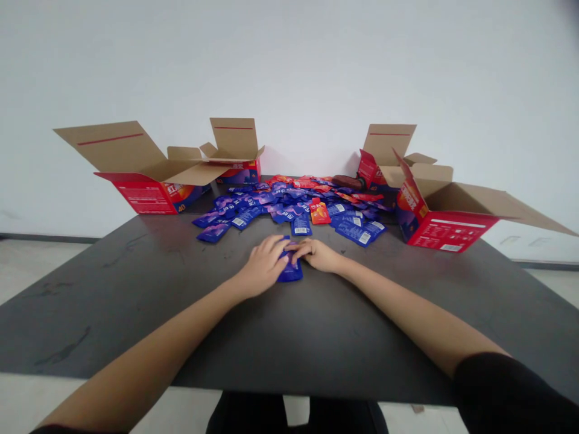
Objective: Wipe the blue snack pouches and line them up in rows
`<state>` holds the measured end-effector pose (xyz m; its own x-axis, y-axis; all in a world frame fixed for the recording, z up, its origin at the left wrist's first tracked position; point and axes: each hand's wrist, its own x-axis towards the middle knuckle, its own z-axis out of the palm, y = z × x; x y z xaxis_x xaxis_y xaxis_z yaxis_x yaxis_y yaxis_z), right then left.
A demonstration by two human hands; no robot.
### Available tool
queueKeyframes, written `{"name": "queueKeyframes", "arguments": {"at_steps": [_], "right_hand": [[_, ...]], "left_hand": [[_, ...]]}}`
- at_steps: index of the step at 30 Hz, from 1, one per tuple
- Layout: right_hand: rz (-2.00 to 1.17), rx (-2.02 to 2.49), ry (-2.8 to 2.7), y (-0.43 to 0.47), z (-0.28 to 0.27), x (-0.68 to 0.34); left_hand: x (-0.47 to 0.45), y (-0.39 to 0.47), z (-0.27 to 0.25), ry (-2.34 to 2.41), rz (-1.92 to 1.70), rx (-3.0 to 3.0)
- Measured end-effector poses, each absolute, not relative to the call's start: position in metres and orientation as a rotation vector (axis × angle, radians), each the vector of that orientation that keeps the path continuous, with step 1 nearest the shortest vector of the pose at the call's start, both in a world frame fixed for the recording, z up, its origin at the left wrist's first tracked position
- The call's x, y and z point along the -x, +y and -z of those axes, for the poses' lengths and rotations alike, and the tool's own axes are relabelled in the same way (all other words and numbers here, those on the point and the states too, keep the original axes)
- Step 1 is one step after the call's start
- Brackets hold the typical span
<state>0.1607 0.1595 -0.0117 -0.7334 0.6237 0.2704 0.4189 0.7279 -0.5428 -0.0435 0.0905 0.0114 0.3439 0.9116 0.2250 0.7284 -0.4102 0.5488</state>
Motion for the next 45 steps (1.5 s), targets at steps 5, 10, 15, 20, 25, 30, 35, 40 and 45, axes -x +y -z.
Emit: {"name": "queueKeyframes", "arguments": {"at_steps": [5, 10, 15, 20, 25, 30, 35, 40, 45], "right_hand": [[-0.300, 1.242, -2.358, 0.193, -0.001, -0.157], [-0.139, 1.467, -2.323, 0.215, -0.008, -0.131], [-0.185, 1.637, -2.311, 0.215, -0.004, -0.112], [-0.405, 1.613, -2.208, 0.202, -0.016, -0.147], [-0.734, 1.487, -1.976, 0.161, -0.015, -0.182], [-1.075, 1.422, -1.846, 0.114, 0.000, -0.175], [-1.349, 1.493, -1.899, 0.107, -0.007, -0.173], [-1.164, 1.592, -2.140, 0.109, -0.018, -0.177], [-0.469, 1.788, -2.450, 0.098, -0.018, -0.165]], "left_hand": [[0.021, 0.070, 0.012, 1.498, -0.190, -2.582], [0.023, 0.072, 0.009, 1.532, -0.181, -2.587], [0.023, 0.072, 0.006, 1.523, -0.157, -2.584], [0.022, 0.071, 0.005, 1.520, -0.176, -2.597], [0.018, 0.065, 0.005, 1.479, -0.208, -2.632], [0.011, 0.053, 0.007, 1.450, -0.230, -2.614], [0.009, 0.049, 0.007, 1.479, -0.229, -2.550], [0.009, 0.050, 0.011, 1.530, -0.279, -2.481], [0.007, 0.050, 0.012, 1.606, -0.326, -2.469]]}}
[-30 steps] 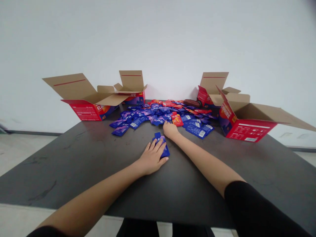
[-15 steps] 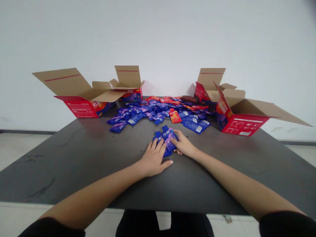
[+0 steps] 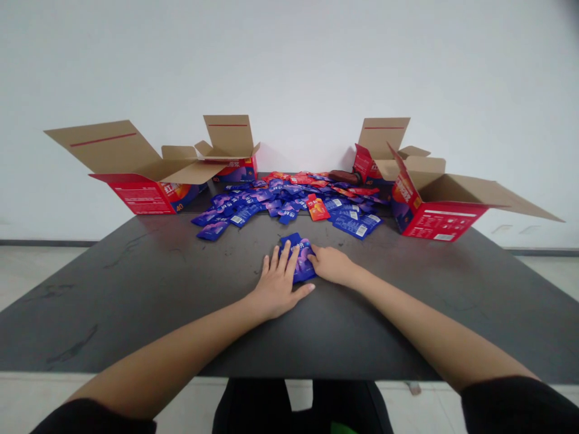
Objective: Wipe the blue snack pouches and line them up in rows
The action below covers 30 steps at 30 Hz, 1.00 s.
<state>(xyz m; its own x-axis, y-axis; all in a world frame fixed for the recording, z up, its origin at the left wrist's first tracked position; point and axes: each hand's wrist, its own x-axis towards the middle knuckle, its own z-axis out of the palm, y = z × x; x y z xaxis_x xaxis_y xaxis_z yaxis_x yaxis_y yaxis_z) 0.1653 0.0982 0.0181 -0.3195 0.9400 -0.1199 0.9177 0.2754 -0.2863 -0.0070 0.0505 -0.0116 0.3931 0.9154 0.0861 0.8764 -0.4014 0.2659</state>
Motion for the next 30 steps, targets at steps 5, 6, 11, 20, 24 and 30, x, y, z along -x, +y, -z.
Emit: {"name": "queueKeyframes", "arguments": {"at_steps": [5, 6, 11, 20, 24, 30], "right_hand": [[-0.314, 1.897, -2.424, 0.098, -0.024, -0.173], [-0.245, 1.903, -2.401, 0.103, -0.026, -0.181], [0.275, 1.883, -2.248, 0.145, -0.026, -0.242], [0.007, 1.916, -2.256, 0.167, -0.013, -0.263], [-0.149, 1.859, -2.179, 0.147, -0.023, -0.253], [-0.299, 1.868, -2.107, 0.116, -0.003, -0.205]], "left_hand": [[0.007, 0.054, 0.008, 1.439, -0.242, -2.624], [0.007, 0.055, 0.008, 1.422, -0.237, -2.654], [0.005, 0.054, 0.007, 1.390, -0.285, -2.788], [-0.003, 0.056, -0.003, 1.189, -0.154, -2.776], [-0.003, 0.055, -0.005, 1.174, -0.216, -2.781], [0.000, 0.052, -0.006, 1.144, -0.244, -2.793]]}}
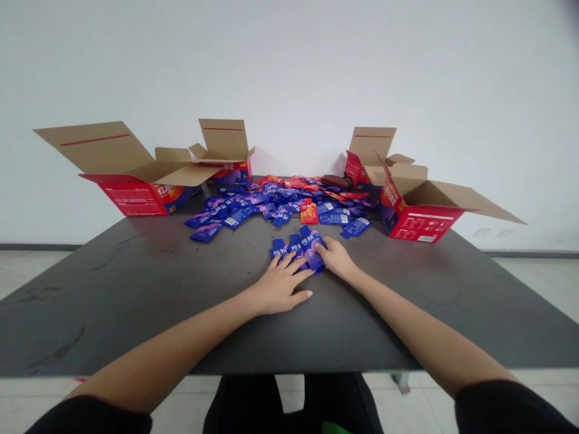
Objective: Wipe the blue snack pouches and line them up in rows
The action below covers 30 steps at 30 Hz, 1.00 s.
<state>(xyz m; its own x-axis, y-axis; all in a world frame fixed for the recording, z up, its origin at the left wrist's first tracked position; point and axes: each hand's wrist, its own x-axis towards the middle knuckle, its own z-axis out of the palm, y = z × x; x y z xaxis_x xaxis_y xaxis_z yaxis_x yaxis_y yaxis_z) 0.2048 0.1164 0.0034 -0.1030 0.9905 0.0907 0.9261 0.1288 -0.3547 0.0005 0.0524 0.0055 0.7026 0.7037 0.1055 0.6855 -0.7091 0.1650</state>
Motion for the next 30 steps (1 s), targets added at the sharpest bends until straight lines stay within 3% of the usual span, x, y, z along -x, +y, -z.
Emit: {"name": "queueKeyframes", "arguments": {"at_steps": [19, 24, 30], "right_hand": [[-0.172, 1.997, -2.272, 0.108, -0.013, -0.188], [-0.236, 1.923, -2.240, 0.124, -0.016, -0.215], [0.196, 1.943, -2.008, 0.170, -0.009, -0.266]], "left_hand": [[-0.003, 0.050, -0.005, 1.249, -0.533, -2.828], [-0.018, 0.059, -0.005, 1.194, -0.384, -2.940], [-0.021, 0.065, -0.004, 1.161, -0.201, -2.902]]}}
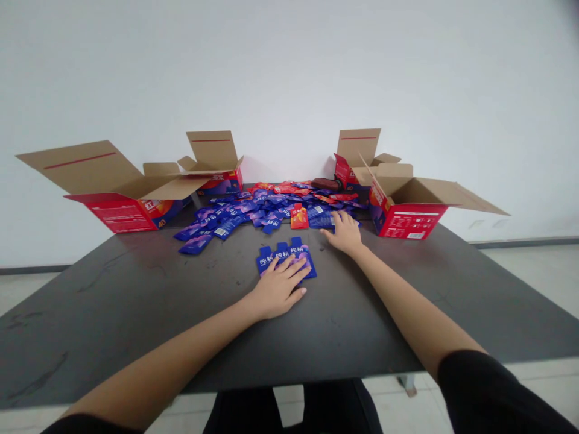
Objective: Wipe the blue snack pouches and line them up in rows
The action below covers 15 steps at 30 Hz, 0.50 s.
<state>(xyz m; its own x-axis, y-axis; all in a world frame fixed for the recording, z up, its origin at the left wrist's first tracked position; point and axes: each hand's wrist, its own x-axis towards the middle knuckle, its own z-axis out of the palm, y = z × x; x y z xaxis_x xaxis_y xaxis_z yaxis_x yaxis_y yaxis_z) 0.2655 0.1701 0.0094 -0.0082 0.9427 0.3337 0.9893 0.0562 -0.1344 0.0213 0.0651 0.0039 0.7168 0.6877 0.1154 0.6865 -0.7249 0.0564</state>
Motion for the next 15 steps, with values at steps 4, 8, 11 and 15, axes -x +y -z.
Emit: {"name": "queueKeyframes", "arguments": {"at_steps": [4, 8, 11, 15], "right_hand": [[0.125, 2.051, -2.065, 0.186, 0.006, -0.274], [0.106, 2.109, -2.053, 0.187, 0.008, -0.288], [-0.092, 2.263, -2.053, 0.183, 0.001, -0.312], [-0.225, 2.327, -2.148, 0.166, -0.005, -0.333]], "left_hand": [[-0.021, 0.064, -0.003, 1.161, -0.212, -2.898], [-0.021, 0.064, -0.002, 1.159, -0.230, -2.904], [-0.021, 0.065, -0.001, 1.158, -0.217, -2.898], [-0.021, 0.065, -0.002, 1.147, -0.218, -2.897]]}}
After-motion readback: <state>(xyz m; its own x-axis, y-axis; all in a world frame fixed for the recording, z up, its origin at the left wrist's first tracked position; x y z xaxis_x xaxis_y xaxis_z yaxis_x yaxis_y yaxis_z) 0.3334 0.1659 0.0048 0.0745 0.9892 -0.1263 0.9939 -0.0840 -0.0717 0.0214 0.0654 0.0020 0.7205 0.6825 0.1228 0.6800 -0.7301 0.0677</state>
